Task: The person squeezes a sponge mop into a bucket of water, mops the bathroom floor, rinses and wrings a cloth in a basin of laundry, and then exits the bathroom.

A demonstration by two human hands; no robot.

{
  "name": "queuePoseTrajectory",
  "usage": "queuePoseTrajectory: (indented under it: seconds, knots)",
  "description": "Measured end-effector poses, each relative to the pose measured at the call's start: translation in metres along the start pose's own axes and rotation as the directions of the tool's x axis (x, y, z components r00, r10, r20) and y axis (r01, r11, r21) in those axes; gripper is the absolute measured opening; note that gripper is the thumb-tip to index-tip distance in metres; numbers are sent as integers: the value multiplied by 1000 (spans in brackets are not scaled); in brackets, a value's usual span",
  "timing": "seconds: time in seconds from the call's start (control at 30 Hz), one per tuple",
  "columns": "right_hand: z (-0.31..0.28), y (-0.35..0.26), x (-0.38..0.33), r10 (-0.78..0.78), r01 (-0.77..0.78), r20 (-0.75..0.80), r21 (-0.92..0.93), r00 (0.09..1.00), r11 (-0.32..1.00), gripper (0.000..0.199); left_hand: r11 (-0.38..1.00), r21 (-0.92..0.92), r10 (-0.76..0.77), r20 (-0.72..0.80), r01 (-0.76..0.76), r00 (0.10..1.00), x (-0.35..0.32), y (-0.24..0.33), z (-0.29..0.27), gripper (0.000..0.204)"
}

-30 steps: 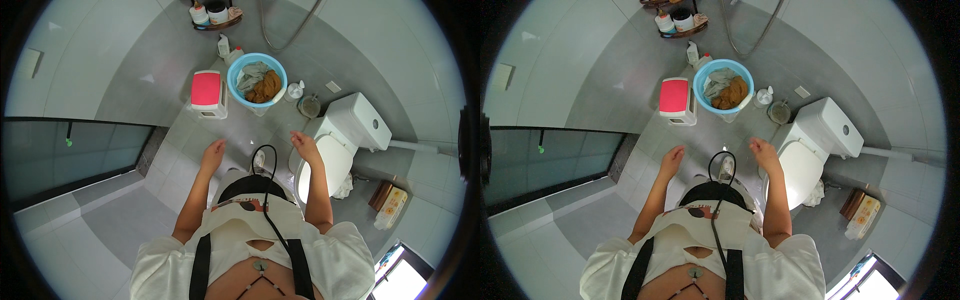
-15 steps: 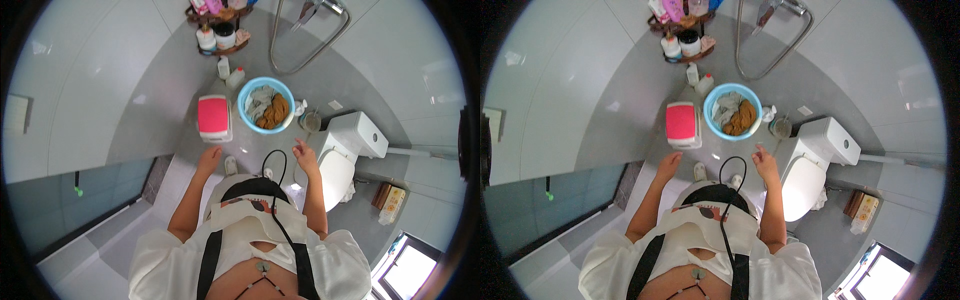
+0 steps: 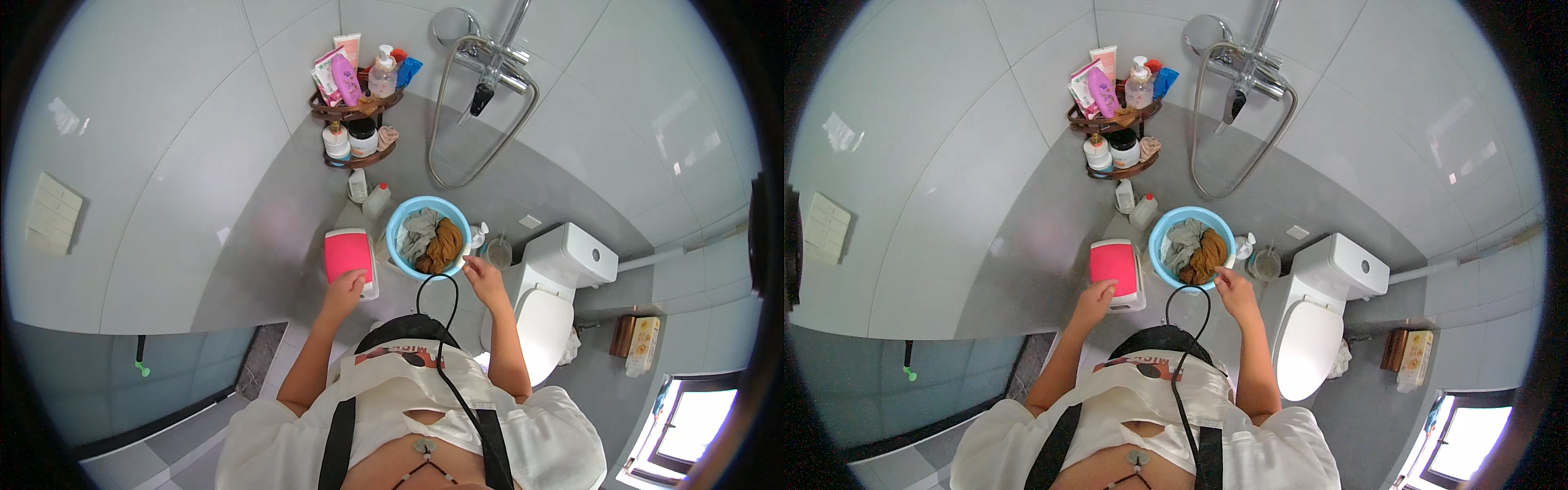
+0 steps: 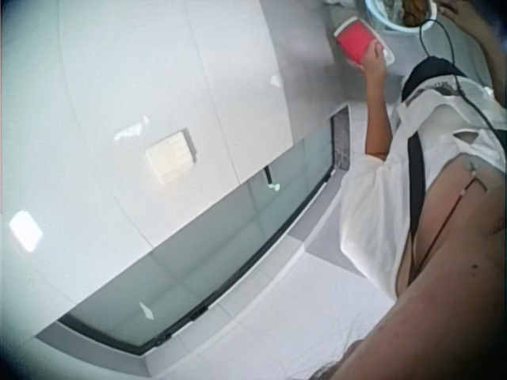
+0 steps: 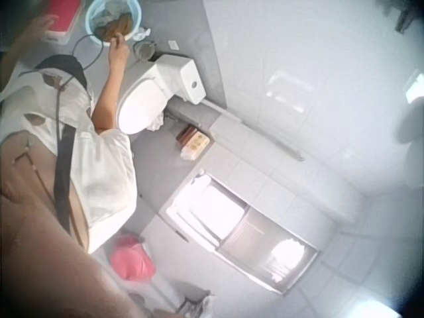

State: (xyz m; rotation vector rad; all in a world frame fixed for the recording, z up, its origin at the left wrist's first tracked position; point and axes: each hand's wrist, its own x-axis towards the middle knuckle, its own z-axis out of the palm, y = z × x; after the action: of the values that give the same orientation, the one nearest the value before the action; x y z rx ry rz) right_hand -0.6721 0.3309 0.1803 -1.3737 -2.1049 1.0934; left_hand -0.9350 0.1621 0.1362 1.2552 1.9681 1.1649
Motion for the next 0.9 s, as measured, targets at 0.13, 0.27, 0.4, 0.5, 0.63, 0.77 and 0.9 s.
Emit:
queuePoseTrajectory:
  seconds: [0.13,0.27,0.4,0.5,0.63,0.77,0.9]
  knots:
    - [-1,-5,1,-16,15,34,37,999,999,27,1000,-12,13,37,-12,999,2,17,-2,24]
    - [-1,-6,3,-22,15,88,76,996,997,27,996,-69,-56,51,60,997,1,19,0,24]
    - [-6,13,15,-31,20,167,63,985,998,27,999,32,-20,-32,21,999,1,3,6,24]
    - [-6,14,37,-69,62,214,37,974,997,27,992,71,-94,-115,102,989,-8,2,3,24]
    - [2,-11,71,-126,124,332,27,935,992,26,969,120,-195,-172,217,966,-22,8,-5,25]
    - [23,-27,106,-238,198,462,133,854,971,26,947,41,-296,-275,319,915,-33,24,-9,25]
    - [61,-51,127,-354,339,605,144,713,930,25,904,68,-363,-398,421,843,-59,31,-6,25]
